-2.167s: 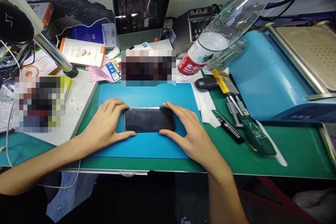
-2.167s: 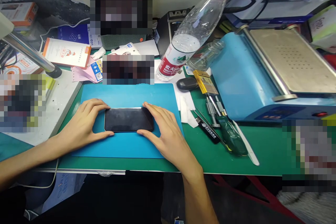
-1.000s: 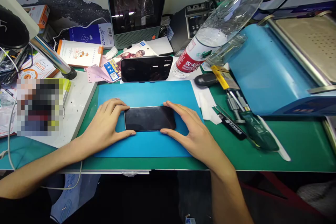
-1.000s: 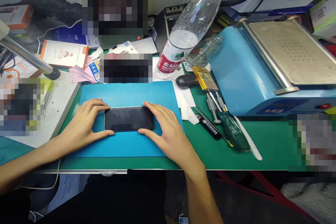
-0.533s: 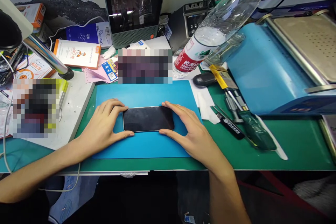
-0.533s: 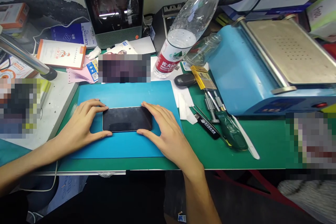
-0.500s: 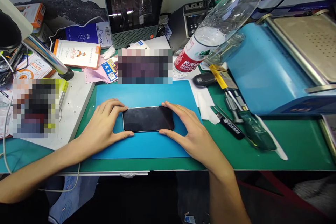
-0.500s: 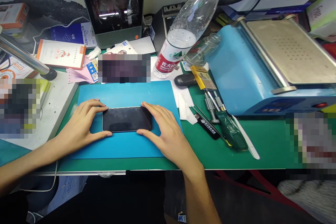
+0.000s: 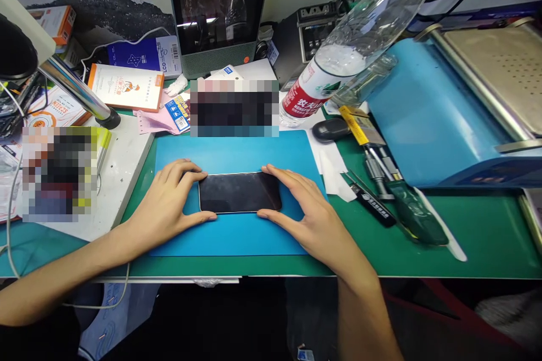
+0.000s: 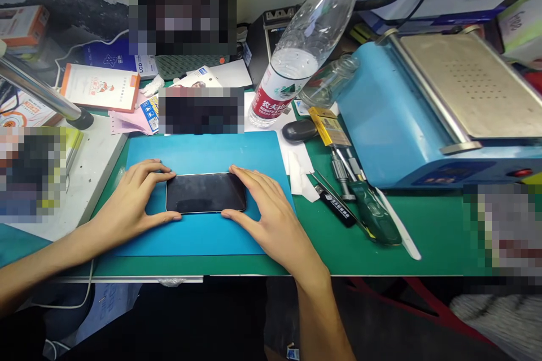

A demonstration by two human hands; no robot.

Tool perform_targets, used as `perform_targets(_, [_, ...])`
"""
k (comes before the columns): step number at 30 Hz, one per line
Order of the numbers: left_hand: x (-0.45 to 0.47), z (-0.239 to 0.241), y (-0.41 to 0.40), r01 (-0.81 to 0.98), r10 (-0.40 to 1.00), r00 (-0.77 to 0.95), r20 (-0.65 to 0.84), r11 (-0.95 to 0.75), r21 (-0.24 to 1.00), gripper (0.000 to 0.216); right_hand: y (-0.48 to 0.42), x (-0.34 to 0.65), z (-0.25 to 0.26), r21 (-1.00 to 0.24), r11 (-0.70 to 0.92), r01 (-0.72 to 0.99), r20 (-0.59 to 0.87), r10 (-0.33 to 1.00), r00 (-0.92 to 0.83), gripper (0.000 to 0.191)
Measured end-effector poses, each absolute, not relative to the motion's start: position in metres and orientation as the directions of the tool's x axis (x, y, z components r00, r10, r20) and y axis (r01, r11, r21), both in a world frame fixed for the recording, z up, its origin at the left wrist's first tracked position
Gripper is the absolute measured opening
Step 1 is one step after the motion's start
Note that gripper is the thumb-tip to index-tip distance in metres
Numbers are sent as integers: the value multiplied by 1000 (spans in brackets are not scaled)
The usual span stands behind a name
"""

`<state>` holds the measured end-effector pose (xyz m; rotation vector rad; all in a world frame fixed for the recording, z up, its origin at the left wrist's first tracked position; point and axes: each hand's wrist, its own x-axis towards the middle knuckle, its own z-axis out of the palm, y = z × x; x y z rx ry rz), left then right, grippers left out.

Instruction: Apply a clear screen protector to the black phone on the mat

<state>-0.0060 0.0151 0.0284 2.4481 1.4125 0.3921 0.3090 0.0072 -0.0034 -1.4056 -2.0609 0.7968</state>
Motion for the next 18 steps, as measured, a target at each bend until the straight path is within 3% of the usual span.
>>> perform_targets(12, [-9,24,13,785,851,508,134,-521,336,67,10,309,-6,-660,383,646,169,914,-369,69])
perform_targets(18, [-10,23,15,774,831,530,168,-555,304,66,10,310,-3,-695,345,631,123,922,-368,67])
